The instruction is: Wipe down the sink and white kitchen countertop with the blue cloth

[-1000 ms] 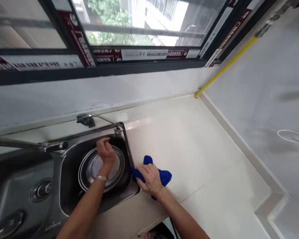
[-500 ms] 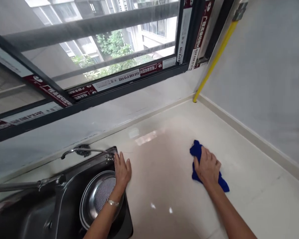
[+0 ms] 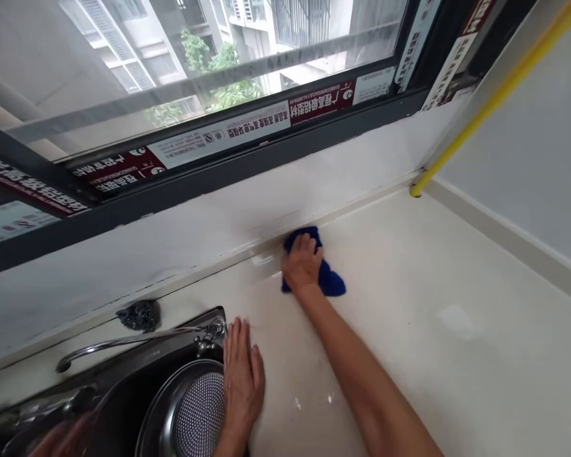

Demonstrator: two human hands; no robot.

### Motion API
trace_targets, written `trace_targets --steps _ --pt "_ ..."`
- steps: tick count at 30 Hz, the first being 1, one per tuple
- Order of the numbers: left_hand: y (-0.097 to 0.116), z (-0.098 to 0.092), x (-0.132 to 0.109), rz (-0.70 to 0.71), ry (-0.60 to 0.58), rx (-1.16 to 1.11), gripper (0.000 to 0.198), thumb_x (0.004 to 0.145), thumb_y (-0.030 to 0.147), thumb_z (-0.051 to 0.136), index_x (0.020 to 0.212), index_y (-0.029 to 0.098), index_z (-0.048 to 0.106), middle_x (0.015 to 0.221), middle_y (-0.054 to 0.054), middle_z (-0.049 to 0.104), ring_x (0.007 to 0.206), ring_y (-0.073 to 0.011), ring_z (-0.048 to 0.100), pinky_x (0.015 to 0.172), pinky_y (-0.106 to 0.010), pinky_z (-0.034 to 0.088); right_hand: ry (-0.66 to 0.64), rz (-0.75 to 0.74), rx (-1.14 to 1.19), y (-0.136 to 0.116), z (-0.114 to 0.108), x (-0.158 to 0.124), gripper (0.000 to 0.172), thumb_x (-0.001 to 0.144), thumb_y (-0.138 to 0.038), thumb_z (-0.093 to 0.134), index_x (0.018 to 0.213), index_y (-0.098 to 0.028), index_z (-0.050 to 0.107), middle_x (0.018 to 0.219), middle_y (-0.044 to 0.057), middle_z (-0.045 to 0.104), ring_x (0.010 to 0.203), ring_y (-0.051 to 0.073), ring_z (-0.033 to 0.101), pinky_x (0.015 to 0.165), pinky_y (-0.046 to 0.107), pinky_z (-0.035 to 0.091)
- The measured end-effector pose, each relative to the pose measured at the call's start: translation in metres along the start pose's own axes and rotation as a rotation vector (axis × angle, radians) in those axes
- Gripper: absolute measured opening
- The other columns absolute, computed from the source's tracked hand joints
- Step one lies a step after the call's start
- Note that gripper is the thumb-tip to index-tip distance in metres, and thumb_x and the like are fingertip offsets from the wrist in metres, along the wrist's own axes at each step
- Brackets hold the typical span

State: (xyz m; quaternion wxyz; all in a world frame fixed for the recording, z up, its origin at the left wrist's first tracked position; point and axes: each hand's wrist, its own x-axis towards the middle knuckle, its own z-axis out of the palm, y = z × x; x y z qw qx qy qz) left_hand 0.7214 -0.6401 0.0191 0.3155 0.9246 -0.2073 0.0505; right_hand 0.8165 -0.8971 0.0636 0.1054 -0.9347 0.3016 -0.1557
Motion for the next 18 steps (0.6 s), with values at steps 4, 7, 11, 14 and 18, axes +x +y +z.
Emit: trace_targets --steps 4,7,11,14,18 --pt "-0.002 -0.002 -0.003 -0.016 0.069 -0.001 0.106 0.074 0.043 0.065 0.160 0.058 0.003 0.168 0.022 0.025 0.157 -0.0355 0.023 0.111 -0.067 0.054 -0.091 -0.245 0.124 -0.069 0.011 -0.035 0.063 0.095 -0.025 0.046 0.154 -0.004 0.040 0.153 0.030 0.048 0.128 0.043 0.043 0.100 0.063 0.036" --pt "-0.001 -0.004 -0.007 0.012 0.188 0.011 0.093 0.088 0.035 0.053 0.166 0.043 0.004 0.173 -0.001 0.024 0.156 -0.0403 0.030 0.121 -0.073 0.045 -0.229 -0.535 0.207 -0.098 0.006 -0.052 0.061 0.095 -0.029 0.050 0.152 -0.008 0.044 0.153 0.022 0.050 0.128 0.037 0.044 0.103 0.058 0.037" --pt "0.001 -0.003 -0.007 0.136 0.298 0.052 0.079 0.097 0.024 0.048 0.166 0.041 0.013 0.152 -0.019 0.046 0.143 -0.0392 0.048 0.101 -0.069 0.059 -0.339 -0.913 0.317 -0.119 0.002 -0.059 0.050 0.095 -0.032 0.056 0.144 -0.022 0.053 0.156 0.007 0.051 0.133 0.029 0.043 0.106 0.052 0.038" --pt "0.003 -0.003 -0.004 0.183 0.269 0.053 0.076 0.098 0.024 0.047 0.166 0.040 0.015 0.141 -0.020 0.052 0.132 -0.0382 0.057 0.091 -0.061 0.064 -0.335 -1.019 0.329 -0.119 0.004 -0.054 0.044 0.095 -0.030 0.059 0.139 -0.025 0.058 0.153 0.004 0.055 0.131 0.027 0.045 0.107 0.048 0.038" --pt "0.002 -0.004 0.001 0.214 0.177 0.085 0.074 0.099 0.022 0.046 0.165 0.042 0.018 0.138 -0.016 0.057 0.128 -0.0360 0.060 0.097 -0.060 0.062 -0.247 -0.794 0.283 -0.072 0.003 -0.029 0.042 0.097 -0.025 0.056 0.139 -0.024 0.059 0.146 0.008 0.060 0.125 0.027 0.050 0.103 0.046 0.038"
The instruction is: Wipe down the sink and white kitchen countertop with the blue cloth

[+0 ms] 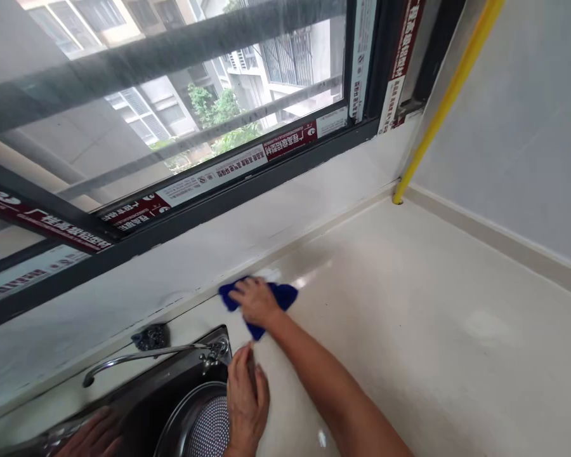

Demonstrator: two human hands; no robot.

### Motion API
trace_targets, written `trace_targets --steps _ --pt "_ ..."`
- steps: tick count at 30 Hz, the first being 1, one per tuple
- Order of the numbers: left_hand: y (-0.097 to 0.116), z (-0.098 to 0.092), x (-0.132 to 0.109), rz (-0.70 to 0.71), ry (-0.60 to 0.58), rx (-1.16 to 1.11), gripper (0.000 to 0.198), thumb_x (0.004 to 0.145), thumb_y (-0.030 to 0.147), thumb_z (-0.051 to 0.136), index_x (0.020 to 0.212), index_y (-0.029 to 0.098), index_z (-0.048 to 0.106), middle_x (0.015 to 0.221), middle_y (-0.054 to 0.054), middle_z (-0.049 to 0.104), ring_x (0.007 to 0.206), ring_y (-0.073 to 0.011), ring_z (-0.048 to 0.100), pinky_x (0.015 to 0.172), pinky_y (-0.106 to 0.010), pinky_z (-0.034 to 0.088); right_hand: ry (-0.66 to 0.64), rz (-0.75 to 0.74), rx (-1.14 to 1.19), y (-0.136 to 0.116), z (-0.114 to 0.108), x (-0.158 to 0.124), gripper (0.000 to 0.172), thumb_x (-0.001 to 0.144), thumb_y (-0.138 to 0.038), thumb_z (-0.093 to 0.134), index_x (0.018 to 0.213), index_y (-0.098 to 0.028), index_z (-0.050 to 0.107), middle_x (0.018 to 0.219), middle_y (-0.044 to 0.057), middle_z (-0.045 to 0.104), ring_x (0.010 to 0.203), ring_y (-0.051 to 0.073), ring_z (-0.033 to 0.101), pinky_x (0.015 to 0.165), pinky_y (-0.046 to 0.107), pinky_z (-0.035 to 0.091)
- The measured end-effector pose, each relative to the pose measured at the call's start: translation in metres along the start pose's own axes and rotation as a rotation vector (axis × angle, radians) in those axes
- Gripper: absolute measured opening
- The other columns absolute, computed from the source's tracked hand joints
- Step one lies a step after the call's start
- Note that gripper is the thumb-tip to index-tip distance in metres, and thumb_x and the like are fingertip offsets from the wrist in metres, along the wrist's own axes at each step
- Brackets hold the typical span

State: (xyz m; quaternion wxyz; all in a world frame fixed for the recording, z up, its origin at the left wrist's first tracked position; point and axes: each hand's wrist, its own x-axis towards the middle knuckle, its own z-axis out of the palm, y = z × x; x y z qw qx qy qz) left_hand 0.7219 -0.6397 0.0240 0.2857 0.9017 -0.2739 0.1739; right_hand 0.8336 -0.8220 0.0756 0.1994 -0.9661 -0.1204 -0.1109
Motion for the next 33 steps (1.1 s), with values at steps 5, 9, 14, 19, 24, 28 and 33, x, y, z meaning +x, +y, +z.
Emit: trace_targets --steps 5,9,14,19,24,28,33 --pt "-0.004 -0.002 0.003 0.006 -0.042 -0.002 0.063 0.098 0.024 0.048 0.159 0.037 0.037 0.138 -0.016 0.058 0.126 -0.0346 0.062 0.098 -0.056 0.060 0.155 0.465 -0.171 0.102 -0.047 -0.068 0.049 0.094 -0.021 0.056 0.143 -0.020 0.059 0.149 0.015 0.057 0.129 0.034 0.049 0.102 0.049 0.039" --pt "-0.003 -0.001 0.007 0.043 -0.024 0.058 0.044 0.099 0.022 0.047 0.142 0.023 0.056 0.133 -0.016 0.061 0.121 -0.0323 0.064 0.093 -0.052 0.061 0.413 0.895 -0.188 0.167 -0.083 -0.118 0.047 0.097 -0.028 0.047 0.142 -0.016 0.058 0.142 0.020 0.060 0.120 0.035 0.054 0.099 0.050 0.044" --pt "0.002 -0.003 0.011 0.090 0.000 0.117 0.036 0.101 0.021 0.045 0.133 0.017 0.059 0.130 -0.016 0.061 0.118 -0.0288 0.064 0.091 -0.046 0.060 0.825 0.957 -0.043 0.193 -0.089 -0.094 0.058 0.100 -0.036 0.034 0.149 -0.008 0.048 0.145 0.023 0.056 0.133 0.032 0.051 0.110 0.049 0.046" --pt "0.005 -0.006 0.011 0.085 -0.014 0.111 0.035 0.101 0.021 0.044 0.133 0.016 0.058 0.130 -0.015 0.061 0.119 -0.0263 0.063 0.092 -0.043 0.059 0.561 0.825 -0.085 0.143 -0.046 -0.031 0.060 0.093 -0.025 0.041 0.151 -0.009 0.048 0.160 0.022 0.045 0.120 0.036 0.058 0.104 0.055 0.049" --pt "0.007 -0.005 0.011 0.080 -0.023 0.112 0.034 0.102 0.022 0.043 0.131 0.014 0.059 0.130 -0.016 0.059 0.118 -0.0273 0.061 0.092 -0.044 0.058 0.319 0.681 -0.102 0.063 -0.014 0.000 0.060 0.092 -0.022 0.047 0.150 -0.006 0.049 0.163 0.022 0.042 0.115 0.035 0.060 0.102 0.049 0.051" --pt "0.007 -0.004 0.012 0.089 -0.018 0.100 0.035 0.102 0.021 0.043 0.133 0.015 0.058 0.129 -0.016 0.059 0.119 -0.0276 0.061 0.092 -0.044 0.056 0.168 0.473 -0.064 0.012 0.001 0.018 0.061 0.093 -0.024 0.051 0.151 -0.007 0.048 0.167 0.019 0.037 0.109 0.032 0.061 0.097 0.047 0.053" --pt "0.003 -0.005 0.013 0.093 -0.028 0.103 0.035 0.102 0.023 0.042 0.132 0.015 0.058 0.131 -0.018 0.058 0.119 -0.0289 0.061 0.093 -0.046 0.056 0.089 0.197 0.022 -0.005 0.002 0.030 0.059 0.094 -0.027 0.052 0.151 -0.014 0.046 0.169 0.011 0.036 0.108 0.028 0.059 0.095 0.046 0.051"
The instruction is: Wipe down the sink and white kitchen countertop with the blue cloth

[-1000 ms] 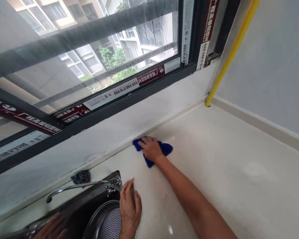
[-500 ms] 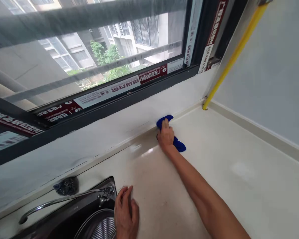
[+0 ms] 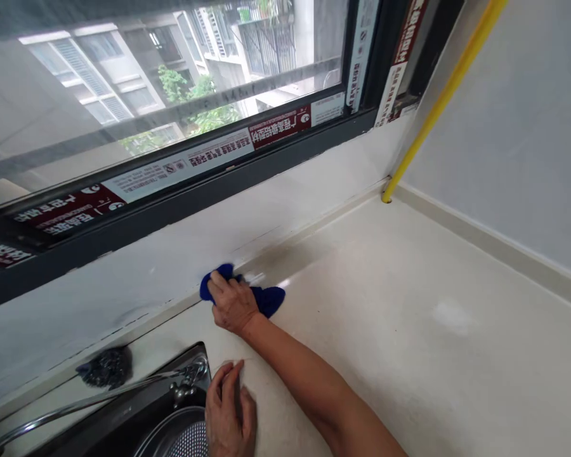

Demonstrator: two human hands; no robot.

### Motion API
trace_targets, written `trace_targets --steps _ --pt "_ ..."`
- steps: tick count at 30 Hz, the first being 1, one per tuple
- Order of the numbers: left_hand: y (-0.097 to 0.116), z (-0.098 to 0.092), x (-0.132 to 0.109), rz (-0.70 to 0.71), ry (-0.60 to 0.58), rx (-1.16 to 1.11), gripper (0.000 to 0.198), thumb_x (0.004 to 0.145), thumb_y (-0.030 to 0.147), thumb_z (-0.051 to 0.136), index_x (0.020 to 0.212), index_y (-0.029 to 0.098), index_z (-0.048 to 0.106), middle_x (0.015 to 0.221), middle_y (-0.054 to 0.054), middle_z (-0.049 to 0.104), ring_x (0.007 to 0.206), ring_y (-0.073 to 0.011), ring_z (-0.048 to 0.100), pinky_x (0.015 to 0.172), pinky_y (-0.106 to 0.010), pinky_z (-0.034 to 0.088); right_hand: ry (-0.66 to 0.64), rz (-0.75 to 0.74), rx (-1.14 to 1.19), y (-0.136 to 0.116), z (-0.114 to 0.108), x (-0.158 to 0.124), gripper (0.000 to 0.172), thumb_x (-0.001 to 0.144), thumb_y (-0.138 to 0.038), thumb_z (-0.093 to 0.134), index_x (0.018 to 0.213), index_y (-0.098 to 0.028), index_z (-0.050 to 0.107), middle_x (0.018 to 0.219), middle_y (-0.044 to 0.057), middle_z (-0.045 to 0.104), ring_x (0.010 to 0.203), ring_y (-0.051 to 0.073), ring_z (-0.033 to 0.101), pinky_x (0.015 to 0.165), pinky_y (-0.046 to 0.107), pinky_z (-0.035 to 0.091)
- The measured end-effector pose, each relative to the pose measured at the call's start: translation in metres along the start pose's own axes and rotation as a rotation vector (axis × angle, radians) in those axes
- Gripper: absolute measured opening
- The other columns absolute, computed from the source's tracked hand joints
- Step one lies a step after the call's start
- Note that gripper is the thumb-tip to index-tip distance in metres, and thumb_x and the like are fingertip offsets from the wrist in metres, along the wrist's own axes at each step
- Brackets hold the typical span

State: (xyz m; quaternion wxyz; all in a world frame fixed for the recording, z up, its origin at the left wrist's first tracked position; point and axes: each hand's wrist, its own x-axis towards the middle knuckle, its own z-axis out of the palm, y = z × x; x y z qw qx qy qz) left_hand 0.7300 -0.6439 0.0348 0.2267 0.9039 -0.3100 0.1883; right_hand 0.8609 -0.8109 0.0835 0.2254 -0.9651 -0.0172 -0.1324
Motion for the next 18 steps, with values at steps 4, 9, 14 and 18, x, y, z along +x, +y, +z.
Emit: trace_targets --steps 4,9,14,18 --pt "0.000 -0.002 0.002 0.005 -0.004 -0.010 0.035 0.102 0.022 0.044 0.133 0.015 0.058 0.131 -0.018 0.057 0.121 -0.0290 0.060 0.094 -0.046 0.056 -0.085 -0.238 0.025 0.004 -0.004 -0.003 0.056 0.095 -0.023 0.051 0.151 -0.021 0.048 0.169 0.002 0.038 0.111 0.027 0.056 0.097 0.047 0.049" --pt "-0.001 -0.004 0.003 0.003 -0.007 -0.025 0.034 0.101 0.021 0.046 0.133 0.017 0.059 0.130 -0.016 0.059 0.119 -0.0273 0.061 0.094 -0.045 0.058 -0.047 -0.138 -0.030 0.043 -0.019 -0.027 0.048 0.094 -0.025 0.057 0.142 -0.023 0.059 0.157 0.005 0.055 0.125 0.030 0.053 0.124 0.059 0.022" --pt "-0.011 0.006 -0.001 0.010 0.030 -0.032 0.035 0.101 0.026 0.045 0.131 0.016 0.062 0.130 -0.017 0.061 0.119 -0.0296 0.062 0.094 -0.048 0.058 0.038 0.350 -0.266 0.155 -0.080 -0.080 0.055 0.094 -0.030 0.054 0.148 -0.019 0.055 0.159 0.011 0.051 0.138 0.035 0.046 0.127 0.064 0.009" --pt "-0.015 0.016 -0.005 -0.062 0.031 -0.104 0.037 0.101 0.028 0.047 0.131 0.018 0.066 0.134 -0.015 0.062 0.122 -0.0286 0.062 0.106 -0.050 0.054 0.131 0.769 -0.510 0.243 -0.148 -0.131 0.056 0.096 -0.032 0.046 0.150 -0.014 0.051 0.161 0.014 0.047 0.144 0.040 0.037 0.122 0.066 0.020"
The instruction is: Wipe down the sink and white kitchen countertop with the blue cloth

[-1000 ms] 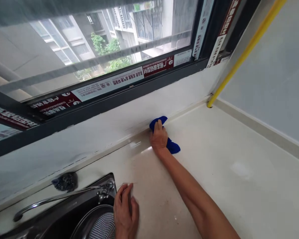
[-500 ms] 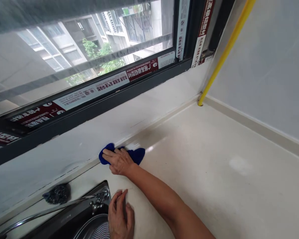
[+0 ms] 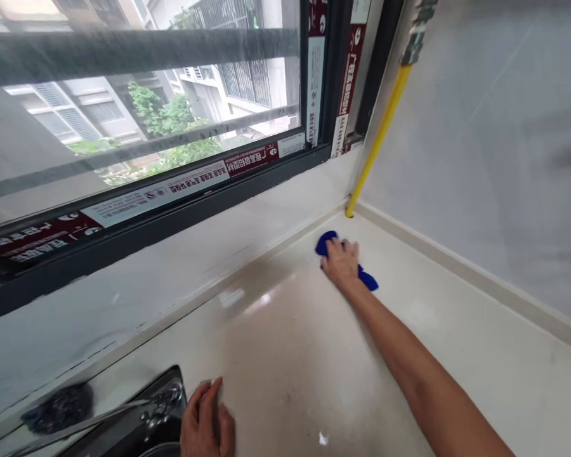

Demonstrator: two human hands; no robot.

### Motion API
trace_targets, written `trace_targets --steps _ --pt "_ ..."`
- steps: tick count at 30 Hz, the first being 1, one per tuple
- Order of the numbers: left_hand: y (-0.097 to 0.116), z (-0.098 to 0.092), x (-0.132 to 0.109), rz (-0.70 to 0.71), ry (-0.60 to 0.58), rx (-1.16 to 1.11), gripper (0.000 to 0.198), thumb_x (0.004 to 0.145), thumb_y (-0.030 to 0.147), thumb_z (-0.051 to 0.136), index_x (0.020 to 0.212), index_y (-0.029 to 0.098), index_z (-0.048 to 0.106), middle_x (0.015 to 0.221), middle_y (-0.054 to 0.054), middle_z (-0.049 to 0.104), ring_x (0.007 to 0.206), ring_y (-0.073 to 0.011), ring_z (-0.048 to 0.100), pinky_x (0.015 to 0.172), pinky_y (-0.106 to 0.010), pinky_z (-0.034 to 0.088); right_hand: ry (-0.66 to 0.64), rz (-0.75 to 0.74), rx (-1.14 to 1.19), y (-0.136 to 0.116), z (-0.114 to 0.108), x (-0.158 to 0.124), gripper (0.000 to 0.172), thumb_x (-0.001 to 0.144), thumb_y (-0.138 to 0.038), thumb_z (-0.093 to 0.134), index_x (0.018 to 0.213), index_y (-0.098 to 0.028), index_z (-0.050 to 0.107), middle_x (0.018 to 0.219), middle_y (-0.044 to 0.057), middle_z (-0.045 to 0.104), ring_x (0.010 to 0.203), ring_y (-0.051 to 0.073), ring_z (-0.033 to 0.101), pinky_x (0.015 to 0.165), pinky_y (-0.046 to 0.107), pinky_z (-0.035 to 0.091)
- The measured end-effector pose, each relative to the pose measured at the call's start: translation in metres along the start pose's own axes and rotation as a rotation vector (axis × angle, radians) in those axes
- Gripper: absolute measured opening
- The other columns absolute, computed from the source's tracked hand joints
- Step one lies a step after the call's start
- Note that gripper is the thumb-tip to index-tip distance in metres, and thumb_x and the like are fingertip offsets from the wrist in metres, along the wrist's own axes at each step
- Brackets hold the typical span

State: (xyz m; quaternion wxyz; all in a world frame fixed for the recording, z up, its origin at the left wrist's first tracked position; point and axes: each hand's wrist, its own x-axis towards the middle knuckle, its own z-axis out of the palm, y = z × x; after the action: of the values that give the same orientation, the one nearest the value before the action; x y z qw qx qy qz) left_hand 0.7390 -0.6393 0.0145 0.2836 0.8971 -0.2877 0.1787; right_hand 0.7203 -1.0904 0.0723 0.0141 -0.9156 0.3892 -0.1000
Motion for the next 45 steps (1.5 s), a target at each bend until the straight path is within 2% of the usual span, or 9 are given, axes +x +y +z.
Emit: trace_targets --steps 5,9,13,22,27,32,37,40,45 --pt "-0.003 0.003 -0.003 -0.066 -0.013 -0.104 0.037 0.098 0.029 0.052 0.130 0.020 0.069 0.134 -0.014 0.063 0.124 -0.0296 0.062 0.109 -0.050 0.055 -0.052 0.217 -0.084 0.016 -0.010 0.037 0.050 0.094 -0.024 0.044 0.138 -0.007 0.058 0.146 0.027 0.055 0.125 0.040 0.052 0.100 0.056 0.042" --pt "-0.009 0.004 -0.007 0.009 -0.019 -0.033 0.037 0.098 0.027 0.050 0.131 0.020 0.066 0.134 -0.016 0.062 0.122 -0.0299 0.063 0.104 -0.051 0.057 -0.045 0.017 -0.027 -0.075 -0.002 0.031 0.042 0.092 -0.018 0.046 0.126 -0.006 0.065 0.128 0.027 0.063 0.113 0.037 0.055 0.093 0.053 0.042" --pt "-0.013 0.007 -0.009 0.076 -0.009 0.025 0.038 0.099 0.021 0.047 0.133 0.017 0.061 0.132 -0.018 0.062 0.120 -0.0312 0.063 0.096 -0.050 0.058 0.002 -0.147 0.085 -0.164 0.003 -0.029 0.040 0.093 -0.022 0.048 0.124 -0.007 0.066 0.127 0.026 0.063 0.107 0.035 0.054 0.088 0.051 0.041" --pt "0.006 -0.001 -0.002 0.046 0.047 0.070 0.036 0.098 0.018 0.047 0.129 0.018 0.064 0.130 -0.016 0.062 0.117 -0.0287 0.064 0.089 -0.044 0.058 -0.248 -0.979 0.452 -0.277 -0.008 -0.130 0.039 0.088 -0.032 0.059 0.124 -0.018 0.065 0.137 0.009 0.067 0.113 0.029 0.055 0.098 0.052 0.042" --pt "0.015 -0.008 -0.001 0.043 0.045 0.065 0.032 0.099 0.019 0.049 0.128 0.014 0.060 0.129 -0.017 0.062 0.118 -0.0285 0.062 0.092 -0.044 0.057 -0.279 -1.116 0.577 -0.254 -0.010 -0.141 0.043 0.087 -0.028 0.057 0.128 -0.022 0.067 0.141 0.005 0.068 0.124 0.029 0.055 0.123 0.063 0.019" --pt "0.025 -0.025 0.002 -0.023 0.132 -0.210 0.021 0.098 0.011 0.044 0.114 0.016 0.058 0.111 -0.011 0.063 0.108 -0.0204 0.063 0.096 -0.036 0.054 -0.375 -1.043 0.661 -0.130 -0.020 -0.199 0.060 0.081 -0.028 0.057 0.140 -0.029 0.064 0.144 0.006 0.067 0.135 0.031 0.054 0.127 0.064 0.015" --pt "0.032 -0.036 -0.005 0.105 -0.037 -0.444 0.026 0.093 0.006 0.037 0.077 0.022 0.050 0.068 0.003 0.054 0.062 -0.0108 0.056 0.061 -0.022 0.046 -0.557 -1.004 0.544 -0.043 -0.047 -0.235 0.069 0.083 -0.020 0.054 0.149 -0.038 0.056 0.149 0.004 0.063 0.141 0.030 0.051 0.126 0.059 0.021" --pt "0.035 -0.036 -0.007 0.109 -0.076 -0.442 0.028 0.086 0.002 0.037 0.071 0.022 0.049 0.062 0.004 0.053 0.055 -0.0096 0.054 0.055 -0.022 0.040 -0.562 -0.970 0.487 -0.071 -0.046 -0.214 0.062 0.087 -0.018 0.052 0.145 -0.036 0.060 0.151 0.003 0.061 0.141 0.029 0.050 0.121 0.058 0.027" --pt "0.037 -0.033 -0.005 0.080 -0.115 -0.410 0.029 0.084 0.001 0.036 0.070 0.023 0.050 0.062 0.002 0.057 0.055 -0.0105 0.056 0.054 -0.023 0.040 -0.473 -0.969 0.446 -0.200 -0.028 -0.172 0.053 0.093 -0.021 0.052 0.145 -0.028 0.060 0.155 0.004 0.058 0.137 0.032 0.047 0.111 0.057 0.034"
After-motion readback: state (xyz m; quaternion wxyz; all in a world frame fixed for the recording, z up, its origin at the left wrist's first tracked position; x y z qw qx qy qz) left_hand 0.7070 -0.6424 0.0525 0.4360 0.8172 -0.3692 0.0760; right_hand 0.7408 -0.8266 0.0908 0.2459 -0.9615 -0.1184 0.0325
